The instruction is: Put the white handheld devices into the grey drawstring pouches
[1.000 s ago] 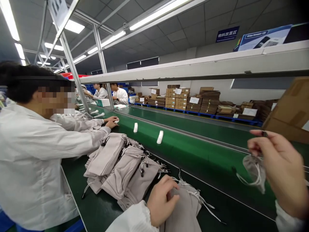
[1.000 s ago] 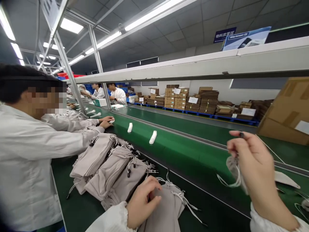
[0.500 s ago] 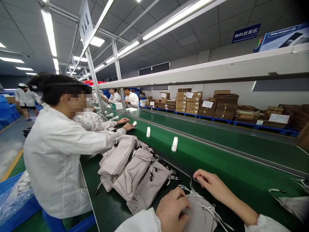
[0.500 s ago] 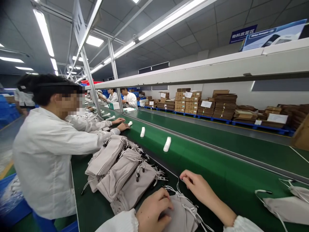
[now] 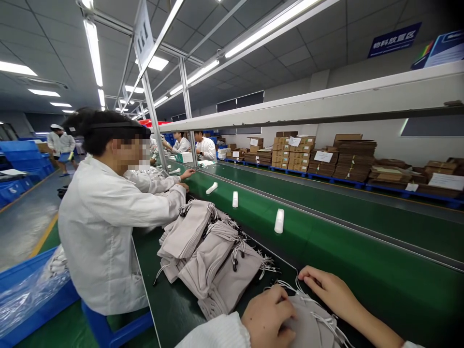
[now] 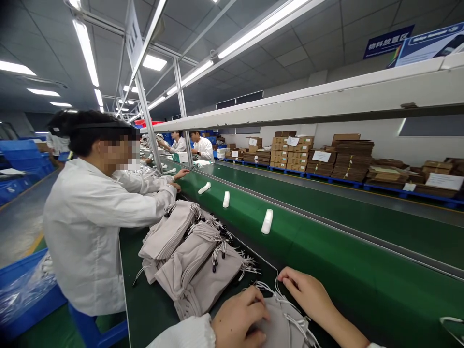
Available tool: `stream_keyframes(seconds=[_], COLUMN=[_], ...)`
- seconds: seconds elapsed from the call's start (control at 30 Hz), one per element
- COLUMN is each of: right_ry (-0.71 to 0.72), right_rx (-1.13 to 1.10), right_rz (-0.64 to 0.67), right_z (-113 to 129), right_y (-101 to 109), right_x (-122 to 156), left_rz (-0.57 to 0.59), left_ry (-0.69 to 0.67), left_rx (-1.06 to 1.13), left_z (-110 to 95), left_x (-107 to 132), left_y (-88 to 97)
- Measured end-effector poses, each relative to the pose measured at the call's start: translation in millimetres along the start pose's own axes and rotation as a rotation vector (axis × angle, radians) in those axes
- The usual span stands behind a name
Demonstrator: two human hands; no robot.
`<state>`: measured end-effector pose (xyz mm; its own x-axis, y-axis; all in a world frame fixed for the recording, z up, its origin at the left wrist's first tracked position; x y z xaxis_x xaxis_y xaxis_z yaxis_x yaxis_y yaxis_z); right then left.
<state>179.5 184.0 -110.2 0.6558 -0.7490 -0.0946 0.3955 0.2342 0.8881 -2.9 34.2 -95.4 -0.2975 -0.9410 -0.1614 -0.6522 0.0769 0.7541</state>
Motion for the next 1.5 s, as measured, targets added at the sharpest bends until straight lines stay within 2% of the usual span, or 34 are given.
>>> stream_keyframes(seconds=[0.33, 0.53, 0.63, 0.73, 0.87, 0.97, 1.07, 1.17, 1.27, 1.33, 1.37, 1.43, 1.5], right_ry=[-0.006, -0.02, -0.025, -0.099, -0.347, -0.425, -0.415, -0.352, -0.297, -0.259, -0.233, -0.171, -0.12], right_rx=[0.03, -0.021, -0.106, -0.052, 0.243, 0.329, 0.366, 0.381, 0.362, 0.252, 0.107, -0.343, -0.8], right_rz=[0.045, 0.017, -0.097, -0.156, -0.101, -0.06, -0.081, -0.148, -0.231, -0.307, -0.355, -0.43, -0.432], right_z=[-5, -8, -19, -35, -47, -44, -40, -37, -33, -26, -20, -1, 22], right_y=[-5, -5, -1, 6, 10, 7, 3, 5, 14, 22, 27, 37, 44], right_x=[-1, -3, -23, -59, -114, -139, -147, -141, -125, -108, -98, -72, -43], left_rz=[-0.011, -0.232, -0.233, -0.234, -0.24, -0.237, -0.249, -0.27, -0.322, -0.326, -0.319, -0.303, -0.301], left_ry=[0.041, 0.125, 0.135, 0.148, 0.145, 0.112, -0.002, -0.109, -0.083, -0.027, 0.006, 0.068, 0.108], left_rx=[0.049, 0.031, 0.022, 0.029, 0.019, -0.012, 0.012, 0.152, 0.393, 0.592, 0.684, 0.815, 0.881], left_z=[-6, -9, -2, 2, 1, -1, -4, -8, -11, -12, -12, -13, -15], left_x=[2, -2, -7, -10, -10, -10, -8, -6, -4, -4, -5, -8, -11], left_y=[1.7, 7.4, 5.5, 3.8, 2.1, 1.1, 3.7, 11.8, 23.2, 29.0, 31.0, 33.4, 34.5])
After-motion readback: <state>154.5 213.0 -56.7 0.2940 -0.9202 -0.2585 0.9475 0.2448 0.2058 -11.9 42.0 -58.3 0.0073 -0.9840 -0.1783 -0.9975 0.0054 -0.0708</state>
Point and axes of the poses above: each hand's wrist, its own x-axis away from the middle knuckle, its own y-axis out of the back of the hand, z = x × y, the point moved 2 cm from there along -x, towards the middle knuckle, and after that the axes turned 11 degrees about x, right-handed, at the moved point
